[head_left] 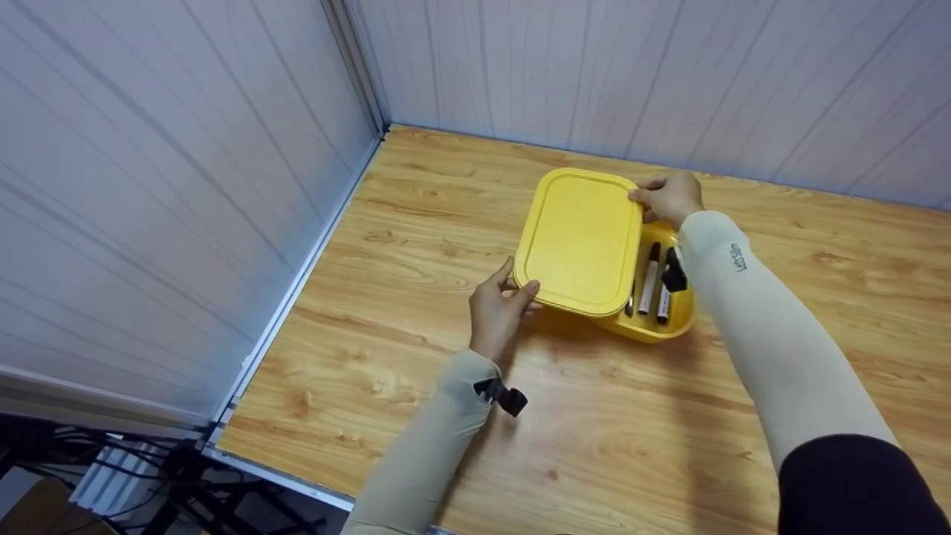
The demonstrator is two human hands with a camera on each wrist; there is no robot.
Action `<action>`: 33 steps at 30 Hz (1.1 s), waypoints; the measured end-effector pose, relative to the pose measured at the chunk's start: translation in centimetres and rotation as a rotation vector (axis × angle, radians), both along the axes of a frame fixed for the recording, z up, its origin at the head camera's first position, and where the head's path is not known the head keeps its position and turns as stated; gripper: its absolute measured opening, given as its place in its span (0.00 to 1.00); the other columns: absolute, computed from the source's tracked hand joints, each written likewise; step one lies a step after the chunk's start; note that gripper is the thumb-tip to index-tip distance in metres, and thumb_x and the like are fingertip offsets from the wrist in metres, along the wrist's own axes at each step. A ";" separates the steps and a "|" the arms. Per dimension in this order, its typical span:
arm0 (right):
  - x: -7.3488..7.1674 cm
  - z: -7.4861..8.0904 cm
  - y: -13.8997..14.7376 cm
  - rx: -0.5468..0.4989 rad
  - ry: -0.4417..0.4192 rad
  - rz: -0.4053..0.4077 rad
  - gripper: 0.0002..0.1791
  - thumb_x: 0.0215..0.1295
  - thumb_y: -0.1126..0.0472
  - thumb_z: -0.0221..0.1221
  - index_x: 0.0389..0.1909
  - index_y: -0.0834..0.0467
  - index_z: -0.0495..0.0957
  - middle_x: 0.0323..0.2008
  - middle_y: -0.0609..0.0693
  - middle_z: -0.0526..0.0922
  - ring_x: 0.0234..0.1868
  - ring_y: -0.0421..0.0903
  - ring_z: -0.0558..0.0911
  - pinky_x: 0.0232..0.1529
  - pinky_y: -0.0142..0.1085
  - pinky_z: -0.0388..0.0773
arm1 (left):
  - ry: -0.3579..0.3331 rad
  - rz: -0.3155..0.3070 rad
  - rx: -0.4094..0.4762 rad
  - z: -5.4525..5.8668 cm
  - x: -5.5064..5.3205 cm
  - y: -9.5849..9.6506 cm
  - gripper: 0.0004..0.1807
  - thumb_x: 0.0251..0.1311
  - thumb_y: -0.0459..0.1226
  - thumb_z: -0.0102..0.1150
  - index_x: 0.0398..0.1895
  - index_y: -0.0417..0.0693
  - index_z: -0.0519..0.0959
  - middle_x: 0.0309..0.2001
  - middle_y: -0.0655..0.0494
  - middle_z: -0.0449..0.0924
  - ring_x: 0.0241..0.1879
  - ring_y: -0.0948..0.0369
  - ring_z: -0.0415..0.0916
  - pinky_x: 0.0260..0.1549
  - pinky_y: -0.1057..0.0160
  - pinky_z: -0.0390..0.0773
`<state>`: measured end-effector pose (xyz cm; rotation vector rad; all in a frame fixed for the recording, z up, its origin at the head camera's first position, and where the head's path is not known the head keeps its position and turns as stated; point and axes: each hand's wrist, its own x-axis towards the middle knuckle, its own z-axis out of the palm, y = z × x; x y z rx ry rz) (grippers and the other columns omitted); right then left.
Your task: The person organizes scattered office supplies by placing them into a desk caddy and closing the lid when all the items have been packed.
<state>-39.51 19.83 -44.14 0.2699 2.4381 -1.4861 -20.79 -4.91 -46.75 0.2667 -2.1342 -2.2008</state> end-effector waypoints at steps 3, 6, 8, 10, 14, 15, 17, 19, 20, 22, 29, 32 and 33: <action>0.1 0.0 0.7 0.018 -0.009 -0.013 0.22 0.57 0.58 0.60 0.52 0.62 0.74 0.41 0.53 0.75 0.31 0.44 0.81 0.34 0.38 0.78 | 0.001 -0.031 0.011 0.0 -0.1 0.3 0.31 0.52 0.28 0.60 0.61 0.38 0.63 0.34 0.38 0.76 0.25 0.45 0.79 0.27 0.56 0.78; 0.3 -0.1 1.3 0.049 -0.009 -0.020 0.22 0.57 0.58 0.60 0.52 0.62 0.74 0.42 0.54 0.74 0.32 0.45 0.80 0.36 0.38 0.77 | -0.015 -0.066 0.035 -0.1 -0.3 0.5 0.30 0.53 0.27 0.59 0.60 0.35 0.63 0.32 0.36 0.78 0.22 0.50 0.79 0.26 0.58 0.79; 0.4 -0.1 1.7 0.071 -0.008 -0.022 0.22 0.57 0.58 0.59 0.53 0.61 0.74 0.43 0.54 0.73 0.34 0.44 0.79 0.37 0.39 0.77 | -0.030 -0.082 0.042 -0.1 -0.4 0.8 0.29 0.53 0.27 0.59 0.60 0.34 0.64 0.32 0.36 0.78 0.20 0.55 0.79 0.25 0.60 0.79; 0.5 0.0 2.2 0.097 0.001 -0.014 0.22 0.58 0.58 0.59 0.53 0.61 0.73 0.44 0.55 0.73 0.35 0.44 0.79 0.39 0.39 0.77 | -0.042 -0.093 0.050 -0.3 -0.6 1.1 0.29 0.53 0.27 0.59 0.60 0.33 0.64 0.32 0.37 0.79 0.19 0.57 0.78 0.24 0.62 0.78; 0.7 0.2 3.3 0.110 0.006 -0.009 0.23 0.58 0.58 0.59 0.54 0.62 0.73 0.45 0.56 0.73 0.34 0.44 0.80 0.36 0.36 0.77 | -0.059 -0.106 0.076 -1.2 -1.5 1.7 0.29 0.51 0.28 0.61 0.59 0.35 0.65 0.31 0.40 0.80 0.21 0.52 0.79 0.25 0.60 0.79; 0.8 0.3 3.5 0.112 0.005 -0.009 0.23 0.58 0.58 0.59 0.55 0.62 0.72 0.45 0.56 0.73 0.33 0.43 0.80 0.36 0.36 0.77 | -0.063 -0.110 0.089 -1.5 -1.7 1.9 0.30 0.51 0.28 0.61 0.59 0.35 0.65 0.30 0.41 0.80 0.22 0.50 0.79 0.25 0.58 0.78; 0.9 0.3 4.1 0.124 0.008 -0.008 0.23 0.58 0.58 0.59 0.54 0.62 0.73 0.44 0.55 0.73 0.32 0.42 0.80 0.36 0.35 0.77 | -0.073 -0.113 0.104 -2.1 -2.2 2.2 0.30 0.50 0.29 0.62 0.59 0.36 0.67 0.29 0.44 0.81 0.24 0.47 0.79 0.26 0.56 0.78; 1.0 0.3 4.6 0.142 0.016 -0.008 0.23 0.57 0.57 0.60 0.52 0.63 0.74 0.43 0.55 0.74 0.30 0.41 0.80 0.37 0.36 0.77 | -0.087 -0.111 0.109 -2.6 -2.5 2.6 0.30 0.49 0.30 0.63 0.58 0.38 0.68 0.28 0.47 0.81 0.24 0.48 0.79 0.26 0.55 0.78; 1.1 0.3 4.8 0.154 0.021 -0.006 0.22 0.57 0.57 0.60 0.51 0.64 0.75 0.42 0.55 0.74 0.29 0.40 0.80 0.37 0.36 0.77 | -0.089 -0.108 0.109 -2.8 -2.6 2.8 0.30 0.49 0.31 0.64 0.58 0.38 0.68 0.27 0.49 0.81 0.24 0.48 0.79 0.27 0.55 0.78; 1.2 0.3 5.1 0.182 0.038 -0.004 0.22 0.57 0.56 0.60 0.49 0.64 0.76 0.41 0.55 0.75 0.28 0.40 0.80 0.37 0.36 0.77 | -0.097 -0.103 0.101 -3.0 -2.6 3.1 0.29 0.49 0.31 0.64 0.58 0.38 0.69 0.27 0.51 0.81 0.23 0.49 0.79 0.26 0.55 0.78; 2.0 -0.4 5.4 0.182 0.059 -0.024 0.21 0.57 0.58 0.60 0.49 0.65 0.76 0.42 0.57 0.76 0.29 0.40 0.80 0.36 0.35 0.77 | -0.105 -0.070 0.155 -3.8 -2.1 3.8 0.30 0.47 0.28 0.64 0.57 0.37 0.69 0.29 0.51 0.81 0.24 0.46 0.79 0.29 0.49 0.77; 2.2 -0.6 5.2 0.176 0.066 -0.038 0.20 0.57 0.59 0.60 0.49 0.66 0.76 0.40 0.56 0.77 0.27 0.39 0.80 0.31 0.32 0.78 | -0.118 -0.042 0.176 -3.7 -2.0 3.8 0.28 0.46 0.27 0.64 0.55 0.36 0.71 0.30 0.49 0.81 0.25 0.44 0.78 0.26 0.52 0.78; 2.2 -0.6 5.2 0.183 0.068 -0.043 0.20 0.57 0.59 0.60 0.48 0.66 0.76 0.39 0.56 0.77 0.26 0.39 0.80 0.30 0.31 0.77 | -0.119 -0.030 0.177 -3.8 -2.1 3.8 0.28 0.45 0.27 0.65 0.54 0.37 0.72 0.30 0.49 0.80 0.25 0.45 0.78 0.26 0.53 0.78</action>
